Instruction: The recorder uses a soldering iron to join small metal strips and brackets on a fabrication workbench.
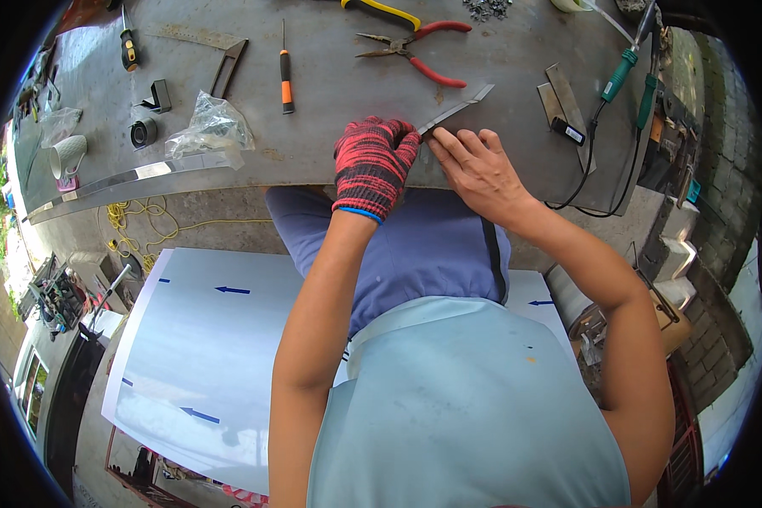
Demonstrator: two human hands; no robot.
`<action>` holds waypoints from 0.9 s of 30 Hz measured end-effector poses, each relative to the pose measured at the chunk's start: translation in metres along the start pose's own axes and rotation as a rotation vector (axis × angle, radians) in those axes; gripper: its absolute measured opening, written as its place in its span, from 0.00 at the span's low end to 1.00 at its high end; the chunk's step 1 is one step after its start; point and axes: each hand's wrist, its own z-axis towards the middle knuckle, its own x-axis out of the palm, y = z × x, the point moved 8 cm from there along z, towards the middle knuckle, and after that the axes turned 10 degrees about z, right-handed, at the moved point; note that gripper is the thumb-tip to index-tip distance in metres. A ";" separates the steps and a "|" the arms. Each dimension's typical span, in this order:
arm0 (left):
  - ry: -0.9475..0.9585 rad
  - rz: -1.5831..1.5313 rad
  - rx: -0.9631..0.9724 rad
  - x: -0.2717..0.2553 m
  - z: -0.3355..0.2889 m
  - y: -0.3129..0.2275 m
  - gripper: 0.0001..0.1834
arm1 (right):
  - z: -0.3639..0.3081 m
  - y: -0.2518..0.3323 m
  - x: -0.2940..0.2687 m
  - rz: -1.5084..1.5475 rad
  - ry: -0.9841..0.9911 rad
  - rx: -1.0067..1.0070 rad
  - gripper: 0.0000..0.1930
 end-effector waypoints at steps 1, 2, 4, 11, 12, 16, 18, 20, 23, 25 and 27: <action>-0.002 0.007 0.004 -0.001 0.000 -0.001 0.15 | 0.000 0.000 0.000 -0.005 0.006 -0.006 0.25; 0.000 0.006 0.003 0.000 -0.001 0.000 0.15 | 0.001 0.000 0.001 -0.003 0.008 -0.006 0.25; -0.002 -0.014 0.003 0.000 -0.001 0.003 0.15 | 0.003 0.001 0.002 0.012 0.011 -0.009 0.26; 0.046 0.000 0.006 -0.002 0.002 0.001 0.16 | 0.004 -0.001 0.003 0.044 0.040 0.008 0.27; 0.060 -0.006 -0.001 -0.001 0.002 0.002 0.16 | 0.004 0.000 0.004 0.037 0.039 0.007 0.28; 0.073 -0.017 -0.020 0.001 0.002 0.005 0.17 | 0.004 0.001 0.006 0.029 0.027 -0.003 0.28; 0.065 -0.018 -0.021 0.001 0.001 0.005 0.16 | 0.002 0.000 0.007 0.033 0.020 -0.004 0.28; 0.058 -0.019 -0.022 0.001 0.001 0.004 0.16 | 0.001 0.001 0.008 0.039 0.014 -0.004 0.29; 0.077 0.007 -0.023 0.002 0.002 0.003 0.16 | 0.001 0.000 0.007 0.073 -0.036 0.019 0.31; 0.063 -0.019 -0.012 0.001 0.001 0.004 0.15 | 0.001 0.000 0.007 0.063 -0.035 0.016 0.31; 0.072 -0.023 -0.017 0.002 0.002 0.005 0.16 | 0.002 0.000 0.006 0.071 -0.034 0.017 0.31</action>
